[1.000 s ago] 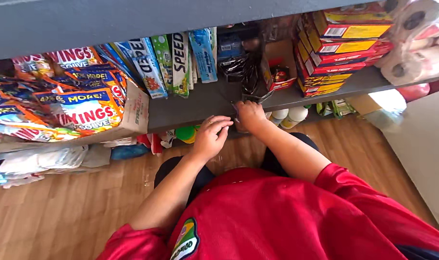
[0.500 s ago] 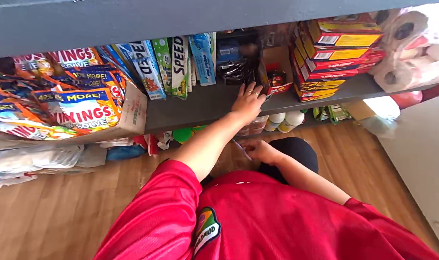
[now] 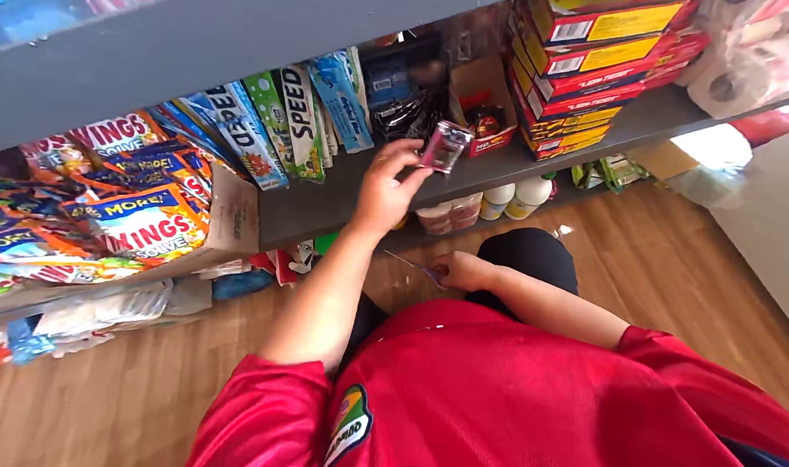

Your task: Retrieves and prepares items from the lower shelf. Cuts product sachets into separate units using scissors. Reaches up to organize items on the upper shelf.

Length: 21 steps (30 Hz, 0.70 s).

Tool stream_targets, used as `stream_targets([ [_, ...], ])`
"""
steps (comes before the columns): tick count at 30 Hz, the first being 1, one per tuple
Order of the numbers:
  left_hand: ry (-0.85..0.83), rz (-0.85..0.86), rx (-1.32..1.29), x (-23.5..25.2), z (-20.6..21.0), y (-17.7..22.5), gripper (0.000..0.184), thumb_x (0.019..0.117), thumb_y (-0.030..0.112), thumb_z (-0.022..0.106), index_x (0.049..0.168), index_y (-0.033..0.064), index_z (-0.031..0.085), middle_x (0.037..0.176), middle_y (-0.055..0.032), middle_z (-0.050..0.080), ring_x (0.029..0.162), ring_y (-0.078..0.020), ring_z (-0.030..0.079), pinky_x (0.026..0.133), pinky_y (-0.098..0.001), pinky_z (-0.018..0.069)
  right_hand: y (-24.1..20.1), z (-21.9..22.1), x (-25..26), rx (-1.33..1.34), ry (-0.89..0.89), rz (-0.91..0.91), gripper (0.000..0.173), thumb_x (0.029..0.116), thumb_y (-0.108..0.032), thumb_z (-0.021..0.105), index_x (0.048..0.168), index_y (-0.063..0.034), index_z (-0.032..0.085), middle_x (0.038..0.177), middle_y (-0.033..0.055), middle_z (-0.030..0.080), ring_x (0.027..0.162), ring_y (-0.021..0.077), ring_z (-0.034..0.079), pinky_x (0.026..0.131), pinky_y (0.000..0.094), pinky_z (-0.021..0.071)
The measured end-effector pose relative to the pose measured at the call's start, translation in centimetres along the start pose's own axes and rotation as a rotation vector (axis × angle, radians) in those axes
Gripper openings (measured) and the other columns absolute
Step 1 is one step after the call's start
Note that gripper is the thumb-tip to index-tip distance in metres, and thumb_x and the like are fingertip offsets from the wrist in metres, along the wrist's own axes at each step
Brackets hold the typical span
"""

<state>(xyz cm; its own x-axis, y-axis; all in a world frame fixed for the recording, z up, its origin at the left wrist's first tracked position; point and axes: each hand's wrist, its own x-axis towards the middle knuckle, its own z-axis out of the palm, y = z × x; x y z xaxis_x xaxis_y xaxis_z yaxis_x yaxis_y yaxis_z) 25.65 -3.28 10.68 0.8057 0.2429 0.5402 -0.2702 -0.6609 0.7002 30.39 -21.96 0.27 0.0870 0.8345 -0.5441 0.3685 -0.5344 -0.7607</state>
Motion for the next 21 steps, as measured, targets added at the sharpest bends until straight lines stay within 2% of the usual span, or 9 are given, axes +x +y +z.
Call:
stream_targets([
  [2,0.132,-0.051,-0.123,-1.0,-2.8,0.7,0.011,0.0939,0.005,0.069,0.103,-0.0016,0.069,0.12,-0.009,0.068,0.113,-0.0141,0.064,0.099,-0.0338,0.054,0.1,0.0,0.1,-0.026,-0.009,0.016,0.041,0.0985,-0.014,0.062,0.138,-0.0041,0.06,0.116,0.0201,0.068,0.103,0.0318,0.066,0.095,0.053,0.0498],
  [4,0.298,-0.116,-0.265,-2.0,-5.1,0.7,0.013,0.0955,0.007,0.067,0.107,0.0128,0.066,0.11,0.0075,0.07,0.104,-0.0056,0.066,0.094,-0.0314,0.0563,0.2,0.2,0.2,-0.047,-0.021,0.023,0.04,0.099,-0.015,0.061,0.138,-0.0046,0.06,0.116,0.0204,0.068,0.104,0.0325,0.065,0.095,0.0535,0.0496],
  [5,0.373,-0.148,-0.342,-2.5,-6.2,0.6,0.016,0.0959,0.008,0.066,0.108,0.0177,0.064,0.107,0.0101,0.07,0.101,-0.0061,0.067,0.092,-0.033,0.0569,0.3,0.2,0.2,-0.054,-0.026,0.025,0.04,0.0991,-0.015,0.061,0.138,-0.0048,0.06,0.116,0.0205,0.068,0.104,0.0329,0.065,0.096,0.054,0.0493],
  [9,0.561,-0.113,-0.53,-4.5,-9.7,1.8,0.017,0.1003,0.007,0.058,0.11,0.0215,0.057,0.107,0.0058,0.069,0.101,-0.0114,0.068,0.09,-0.0363,0.0586,0.1,0.2,0.1,-0.04,-0.043,0.014,0.04,0.0996,-0.016,0.061,0.138,-0.0041,0.06,0.116,0.02,0.068,0.103,0.0316,0.066,0.095,0.0526,0.05],
  [13,0.556,-0.165,-0.346,-6.9,-12.2,3.6,0.019,0.0993,0.005,0.057,0.113,0.0188,0.056,0.102,0.0082,0.07,0.093,-0.0069,0.068,0.082,-0.0285,0.0596,-0.1,-0.1,-0.8,0.136,-0.016,-0.011,0.038,0.0996,-0.014,0.061,0.137,-0.0041,0.061,0.117,0.0166,0.069,0.098,0.0212,0.068,0.09,0.0416,0.0539],
  [16,0.516,-0.338,-0.175,-8.2,-13.2,4.9,0.045,0.0934,0.0,0.062,0.134,0.0083,0.045,0.1,0.0077,0.067,0.092,-0.005,0.067,0.086,-0.0273,0.0574,-0.2,-0.3,-1.4,0.453,0.048,-0.038,0.038,0.0985,-0.008,0.061,0.135,0.0014,0.058,0.112,0.0119,0.068,0.09,0.0132,0.066,0.084,0.0316,0.0562],
  [18,0.505,-0.419,-0.135,-8.8,-13.8,5.2,0.063,0.0923,-0.001,0.063,0.149,0.0048,0.035,0.104,0.0028,0.068,0.092,-0.0063,0.068,0.087,-0.0282,0.0583,-0.7,-0.8,-1.7,0.692,0.076,-0.085,0.037,0.0978,-0.004,0.058,0.134,0.0031,0.054,0.108,0.0086,0.069,0.089,0.0145,0.07,0.082,0.0316,0.06],
  [19,0.494,-0.45,-0.103,-9.2,-14.0,5.2,0.062,0.093,0.0,0.062,0.15,0.0042,0.038,0.107,0.0007,0.068,0.092,-0.0062,0.067,0.086,-0.0275,0.0577,-1.2,-1.2,-1.8,0.774,0.072,-0.131,0.037,0.0971,-0.004,0.057,0.133,0.0021,0.052,0.106,0.0077,0.07,0.088,0.0162,0.071,0.081,0.0327,0.061],
  [21,0.442,-0.495,-0.02,-9.8,-14.4,5.2,0.04,0.0955,0.0,0.061,0.136,0.0018,0.058,0.111,-0.0017,0.068,0.097,-0.0055,0.065,0.088,-0.0263,0.0549,-2.2,-2.1,-1.6,0.869,0.023,-0.276,0.035,0.0917,-0.01,0.062,0.125,-0.0041,0.056,0.102,0.0049,0.073,0.085,0.0176,0.073,0.079,0.0337,0.0626],
])
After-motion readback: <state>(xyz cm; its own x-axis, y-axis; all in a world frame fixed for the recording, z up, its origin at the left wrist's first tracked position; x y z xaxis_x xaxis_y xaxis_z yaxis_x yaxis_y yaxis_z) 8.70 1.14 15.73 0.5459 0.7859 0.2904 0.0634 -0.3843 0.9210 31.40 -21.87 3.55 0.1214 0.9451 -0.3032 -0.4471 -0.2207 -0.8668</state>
